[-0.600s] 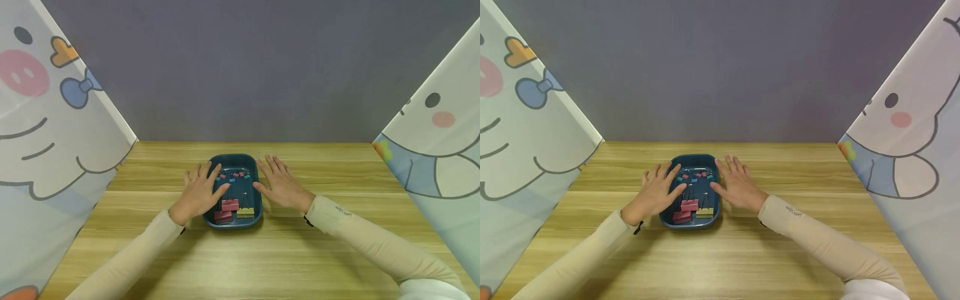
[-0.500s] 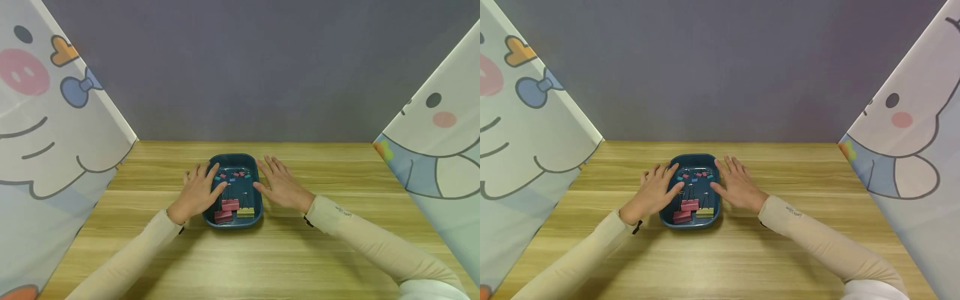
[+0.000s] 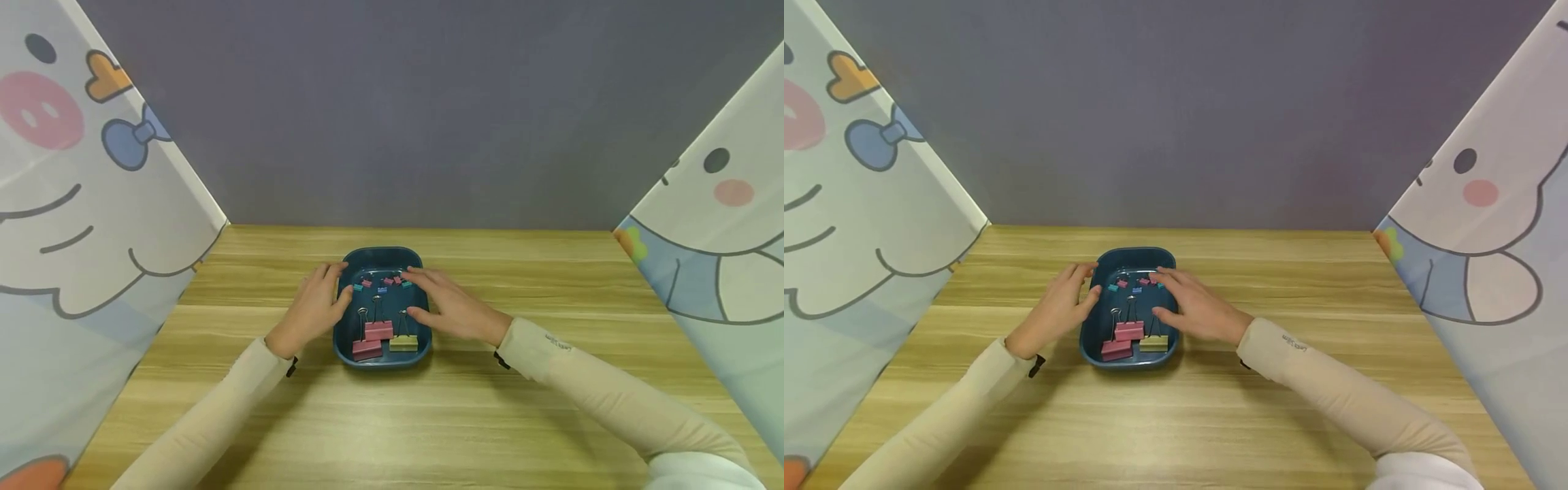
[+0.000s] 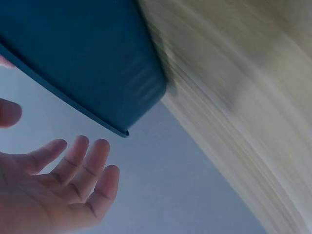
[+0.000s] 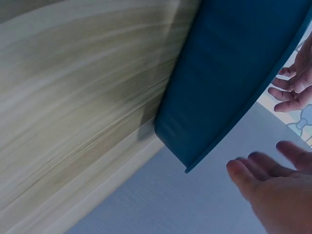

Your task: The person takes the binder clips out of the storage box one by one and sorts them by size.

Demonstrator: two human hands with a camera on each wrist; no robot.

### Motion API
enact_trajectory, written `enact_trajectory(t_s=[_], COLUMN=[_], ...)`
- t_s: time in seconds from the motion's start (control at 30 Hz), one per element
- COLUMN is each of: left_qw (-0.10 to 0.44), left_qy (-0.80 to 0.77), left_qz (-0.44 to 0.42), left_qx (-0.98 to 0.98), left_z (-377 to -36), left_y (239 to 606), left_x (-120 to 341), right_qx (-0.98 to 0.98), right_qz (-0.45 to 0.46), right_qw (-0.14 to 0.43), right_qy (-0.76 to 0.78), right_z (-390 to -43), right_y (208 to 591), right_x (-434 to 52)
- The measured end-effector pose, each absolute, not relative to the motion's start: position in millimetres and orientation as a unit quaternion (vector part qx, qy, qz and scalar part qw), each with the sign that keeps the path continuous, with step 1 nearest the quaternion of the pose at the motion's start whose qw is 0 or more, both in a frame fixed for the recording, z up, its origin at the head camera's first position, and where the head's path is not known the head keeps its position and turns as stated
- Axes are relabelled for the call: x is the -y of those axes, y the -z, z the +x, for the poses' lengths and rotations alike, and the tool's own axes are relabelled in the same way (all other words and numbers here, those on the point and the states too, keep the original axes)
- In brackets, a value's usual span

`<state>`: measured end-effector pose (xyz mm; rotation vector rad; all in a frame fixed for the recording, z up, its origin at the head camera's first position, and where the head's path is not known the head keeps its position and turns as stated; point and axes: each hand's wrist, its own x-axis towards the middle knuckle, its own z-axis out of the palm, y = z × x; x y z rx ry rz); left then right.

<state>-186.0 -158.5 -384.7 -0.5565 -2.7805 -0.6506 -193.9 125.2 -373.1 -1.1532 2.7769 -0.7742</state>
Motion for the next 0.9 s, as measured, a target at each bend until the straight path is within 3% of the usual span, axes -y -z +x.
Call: enact_trajectory(t_s=[0.5, 0.9], left_qw=[0.108, 0.079], left_qy=[0.232, 0.255], left_qz=[-0.161, -0.161], left_qx=[0.953, 0.950], left_z=[-187.2, -185.8], left_y=[391.1, 396.7], left_x=[170.4, 171.1], right_qx=[-0.859, -0.858], right_qz=[-0.453, -0.453], right_qw=[0.010, 0.102], right_qy=[0.241, 0.221], right_z=[-200.1, -196.9], right_y=[382.6, 386.8], right_x=[-108.1, -87.6])
